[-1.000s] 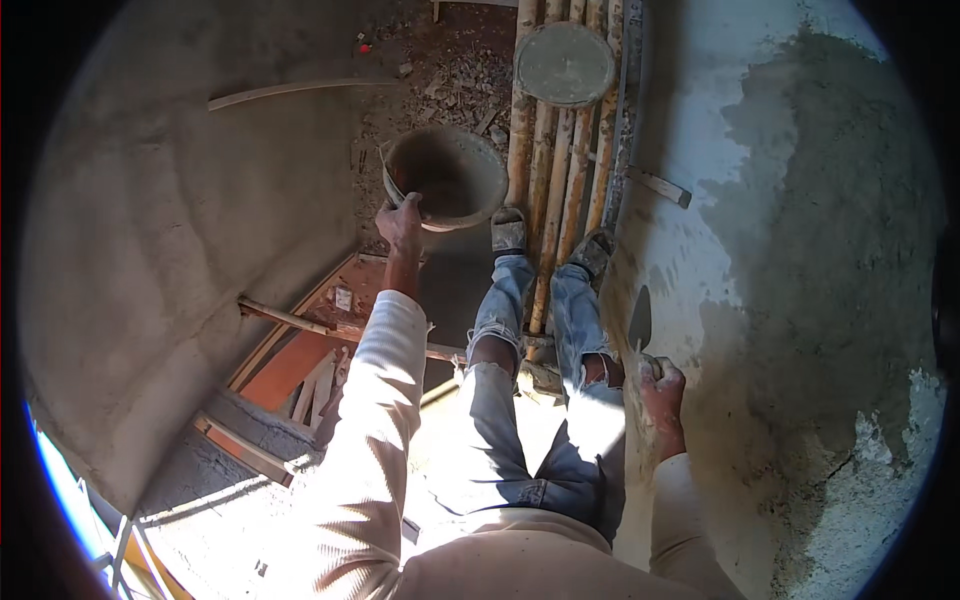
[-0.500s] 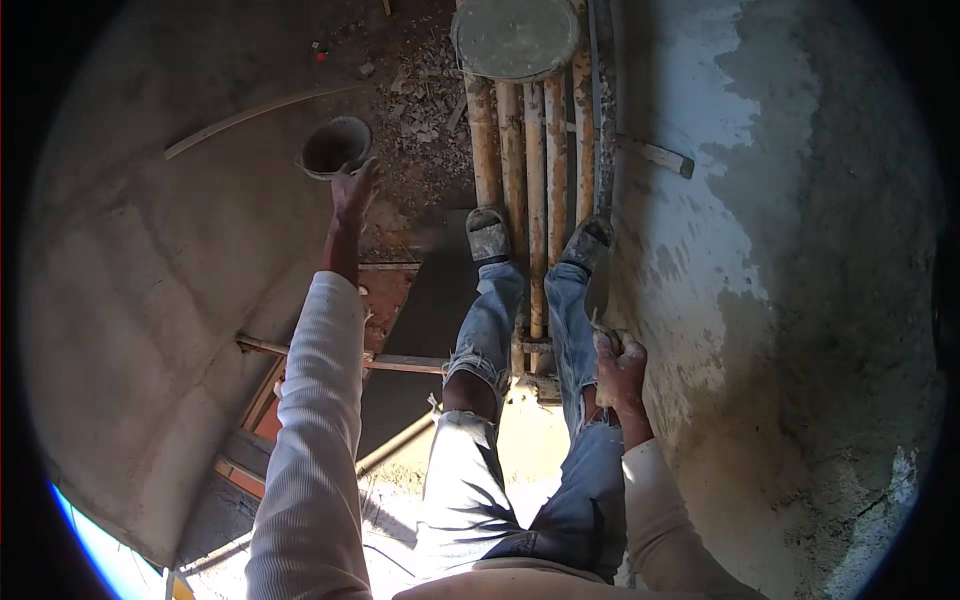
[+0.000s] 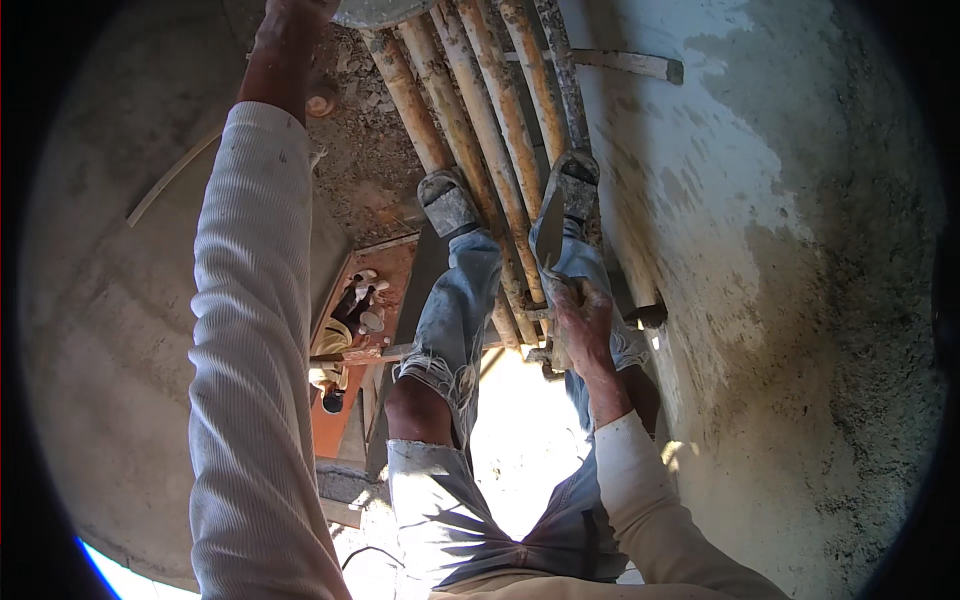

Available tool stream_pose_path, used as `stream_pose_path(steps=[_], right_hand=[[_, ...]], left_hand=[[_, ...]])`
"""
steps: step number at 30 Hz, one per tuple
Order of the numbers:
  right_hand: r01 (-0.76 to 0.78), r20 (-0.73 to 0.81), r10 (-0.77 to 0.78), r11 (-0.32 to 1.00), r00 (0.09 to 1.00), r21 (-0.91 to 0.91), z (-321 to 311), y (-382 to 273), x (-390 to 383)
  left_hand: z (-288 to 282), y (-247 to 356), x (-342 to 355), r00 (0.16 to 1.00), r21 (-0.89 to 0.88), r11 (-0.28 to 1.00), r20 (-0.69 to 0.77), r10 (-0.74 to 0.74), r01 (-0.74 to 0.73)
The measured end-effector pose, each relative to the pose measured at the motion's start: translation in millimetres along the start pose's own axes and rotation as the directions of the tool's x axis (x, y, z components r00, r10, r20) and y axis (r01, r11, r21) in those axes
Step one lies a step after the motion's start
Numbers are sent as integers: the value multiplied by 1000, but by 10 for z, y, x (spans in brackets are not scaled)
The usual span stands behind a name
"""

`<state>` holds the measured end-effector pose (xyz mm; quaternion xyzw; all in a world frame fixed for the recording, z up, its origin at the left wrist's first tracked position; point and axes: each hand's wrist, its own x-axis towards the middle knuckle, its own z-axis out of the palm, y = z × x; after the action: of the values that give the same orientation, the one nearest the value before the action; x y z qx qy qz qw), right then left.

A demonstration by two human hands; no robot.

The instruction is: The person is applying plaster to a wall using a trowel while standing on a bamboo scaffold.

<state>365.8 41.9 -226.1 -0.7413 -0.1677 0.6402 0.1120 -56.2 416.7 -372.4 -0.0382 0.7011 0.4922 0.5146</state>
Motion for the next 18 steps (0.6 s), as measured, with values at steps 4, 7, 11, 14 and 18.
stream_pose_path(steps=[4,7,11,14,18], right_hand=[[-154,13,153,987,988,44,59,-16,-108],[-41,-41,39,998,998,-57,-164,298,-51],[-125,-7,125,991,992,-49,-53,332,-231],[-112,-61,110,993,992,-27,-149,388,-260],[-133,-132,120,986,984,-95,-220,444,-289]], left_hand=[[316,-96,-109,979,-163,971,77,189,-174],[566,-518,-531,977,-72,975,32,212,-210],[226,-475,-362,971,44,971,57,231,-233],[334,-618,-670,993,103,987,5,121,-121],[608,-969,-1457,995,110,992,-84,-55,64]])
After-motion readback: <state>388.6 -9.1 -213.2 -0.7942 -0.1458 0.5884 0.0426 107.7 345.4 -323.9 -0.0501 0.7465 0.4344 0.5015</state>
